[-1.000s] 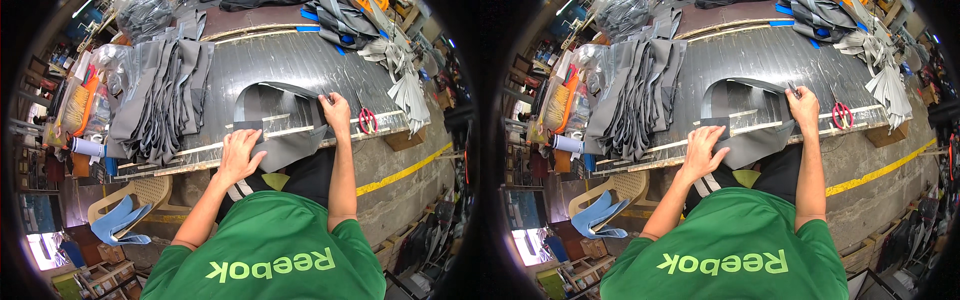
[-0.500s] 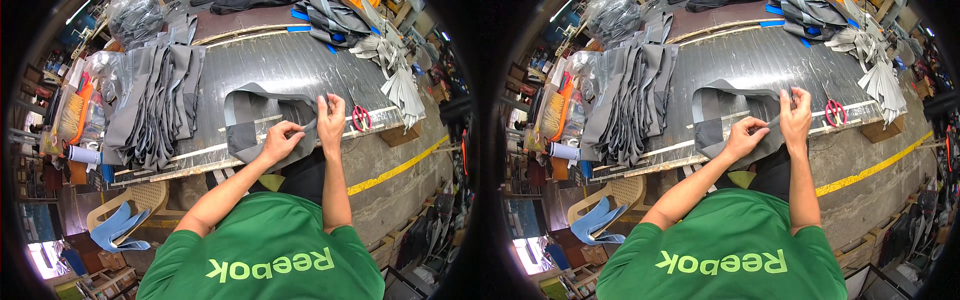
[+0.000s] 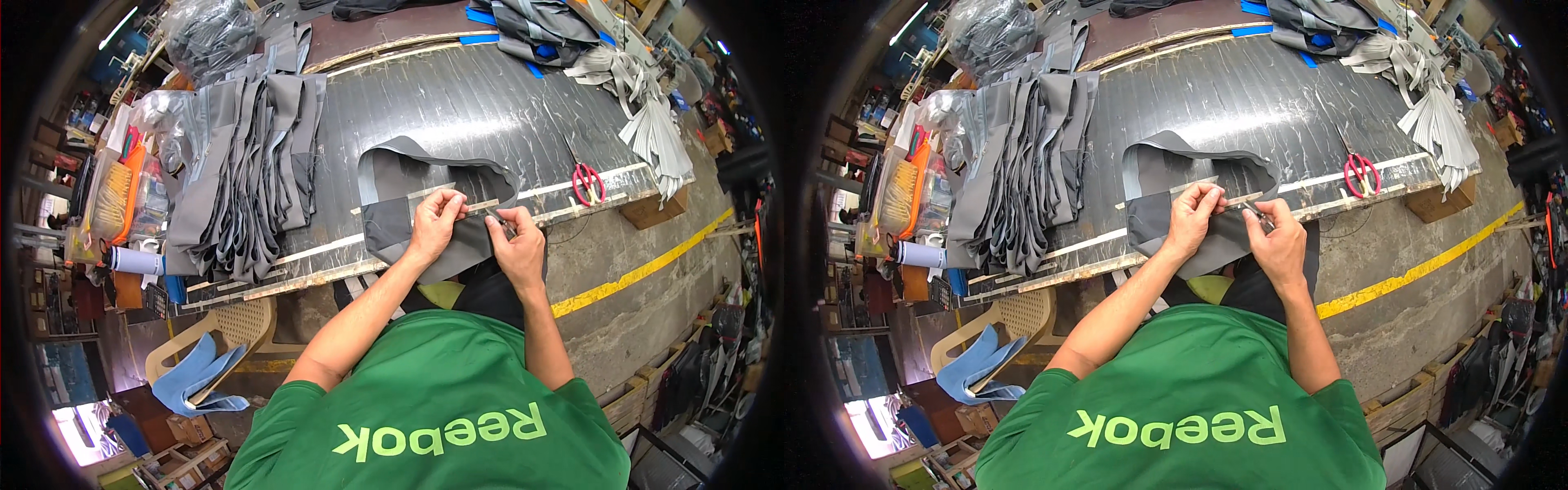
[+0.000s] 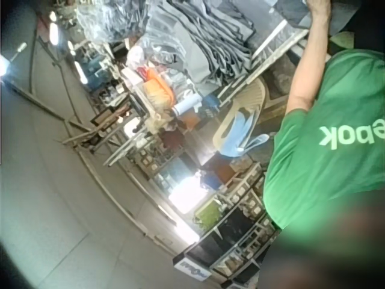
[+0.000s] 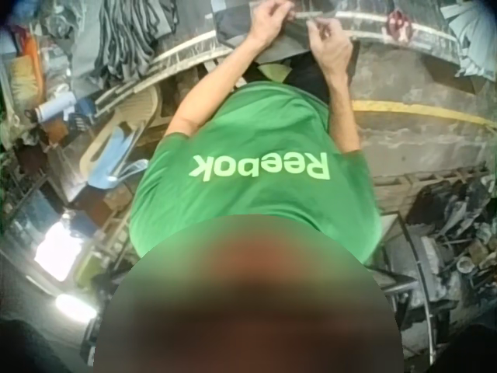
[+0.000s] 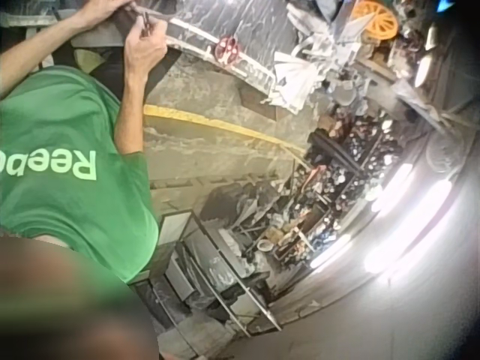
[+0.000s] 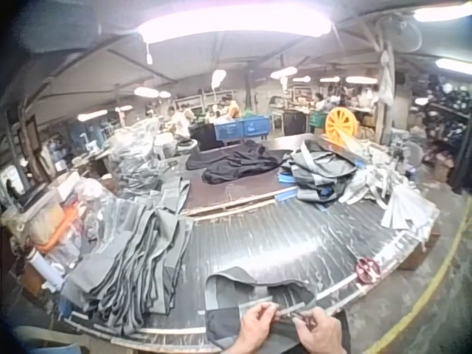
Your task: Inspecting and folding gray fabric strips at a factory workbench.
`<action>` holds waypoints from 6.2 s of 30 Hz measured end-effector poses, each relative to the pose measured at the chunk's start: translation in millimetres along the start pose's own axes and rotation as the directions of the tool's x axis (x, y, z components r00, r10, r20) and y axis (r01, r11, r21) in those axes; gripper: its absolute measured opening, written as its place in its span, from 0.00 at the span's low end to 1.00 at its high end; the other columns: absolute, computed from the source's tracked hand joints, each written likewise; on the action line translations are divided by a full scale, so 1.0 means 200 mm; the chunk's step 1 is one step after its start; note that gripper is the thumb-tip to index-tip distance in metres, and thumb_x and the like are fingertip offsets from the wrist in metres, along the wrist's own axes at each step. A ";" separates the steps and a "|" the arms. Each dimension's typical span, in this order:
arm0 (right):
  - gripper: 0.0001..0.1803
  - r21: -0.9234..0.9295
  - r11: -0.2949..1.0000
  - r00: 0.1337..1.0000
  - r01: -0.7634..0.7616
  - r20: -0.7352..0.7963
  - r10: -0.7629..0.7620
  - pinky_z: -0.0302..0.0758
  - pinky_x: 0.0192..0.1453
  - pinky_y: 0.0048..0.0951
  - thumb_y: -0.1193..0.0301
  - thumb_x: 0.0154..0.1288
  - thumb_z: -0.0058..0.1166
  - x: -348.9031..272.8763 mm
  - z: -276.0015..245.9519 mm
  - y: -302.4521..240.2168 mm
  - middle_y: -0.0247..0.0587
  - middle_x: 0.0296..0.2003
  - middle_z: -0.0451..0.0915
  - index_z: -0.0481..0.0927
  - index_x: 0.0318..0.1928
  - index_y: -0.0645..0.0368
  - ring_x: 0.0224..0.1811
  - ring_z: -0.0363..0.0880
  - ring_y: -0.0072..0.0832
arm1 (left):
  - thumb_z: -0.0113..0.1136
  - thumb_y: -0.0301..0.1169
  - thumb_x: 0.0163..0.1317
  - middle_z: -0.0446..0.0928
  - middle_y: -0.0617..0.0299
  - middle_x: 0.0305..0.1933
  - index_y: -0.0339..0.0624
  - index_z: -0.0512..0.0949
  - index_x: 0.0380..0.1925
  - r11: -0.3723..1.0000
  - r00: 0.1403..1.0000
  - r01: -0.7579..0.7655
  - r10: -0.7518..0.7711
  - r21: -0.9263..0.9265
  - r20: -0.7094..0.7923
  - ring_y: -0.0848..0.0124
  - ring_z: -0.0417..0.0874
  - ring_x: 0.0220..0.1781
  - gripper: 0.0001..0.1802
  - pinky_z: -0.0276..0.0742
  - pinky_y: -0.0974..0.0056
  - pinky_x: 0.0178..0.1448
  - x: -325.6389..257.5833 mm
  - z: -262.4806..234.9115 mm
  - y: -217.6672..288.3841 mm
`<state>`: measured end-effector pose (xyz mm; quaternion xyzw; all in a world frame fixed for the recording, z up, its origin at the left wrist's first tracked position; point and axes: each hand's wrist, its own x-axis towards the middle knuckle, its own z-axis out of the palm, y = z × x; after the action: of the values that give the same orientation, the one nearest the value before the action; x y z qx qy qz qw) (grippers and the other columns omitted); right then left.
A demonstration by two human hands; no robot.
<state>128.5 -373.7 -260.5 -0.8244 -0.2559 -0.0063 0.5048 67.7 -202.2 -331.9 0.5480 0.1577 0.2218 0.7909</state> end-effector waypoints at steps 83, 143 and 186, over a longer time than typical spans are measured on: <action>0.10 0.604 0.601 0.849 -0.524 0.424 0.315 0.78 0.34 0.20 0.65 0.75 0.69 -0.08 0.23 0.10 0.25 0.34 0.84 0.88 0.46 0.59 0.31 0.77 0.12 | 0.63 0.26 0.74 0.81 0.71 0.42 0.41 0.80 0.52 0.933 0.994 -0.064 0.092 0.355 -0.063 0.81 0.77 0.43 0.09 0.76 0.69 0.50 0.08 -0.35 0.16; 0.08 -0.264 0.899 0.936 0.350 0.061 -0.347 0.80 0.36 0.43 0.68 0.70 0.69 -0.11 0.15 0.02 0.42 0.31 0.87 0.83 0.42 0.56 0.32 0.87 0.44 | 0.66 0.19 0.66 0.80 0.56 0.40 0.30 0.81 0.34 0.857 0.962 -0.273 0.243 0.438 0.123 0.71 0.87 0.39 0.03 0.85 0.66 0.45 -0.16 -0.04 0.16; 0.13 -0.195 0.960 0.968 0.200 -0.114 -0.225 0.75 0.45 0.49 0.59 0.73 0.68 0.17 0.15 -0.04 0.46 0.30 0.86 0.85 0.45 0.54 0.34 0.85 0.48 | 0.47 0.35 0.87 0.81 0.62 0.35 0.41 0.73 0.37 0.901 0.914 -0.284 0.358 0.329 -0.191 0.75 0.79 0.37 0.15 0.74 0.68 0.45 -0.15 -0.24 0.38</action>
<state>146.5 -331.9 -259.6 -0.8323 -0.3068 -0.1400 0.4399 5.2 -156.1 -277.4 0.6463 0.1927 0.3901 0.6268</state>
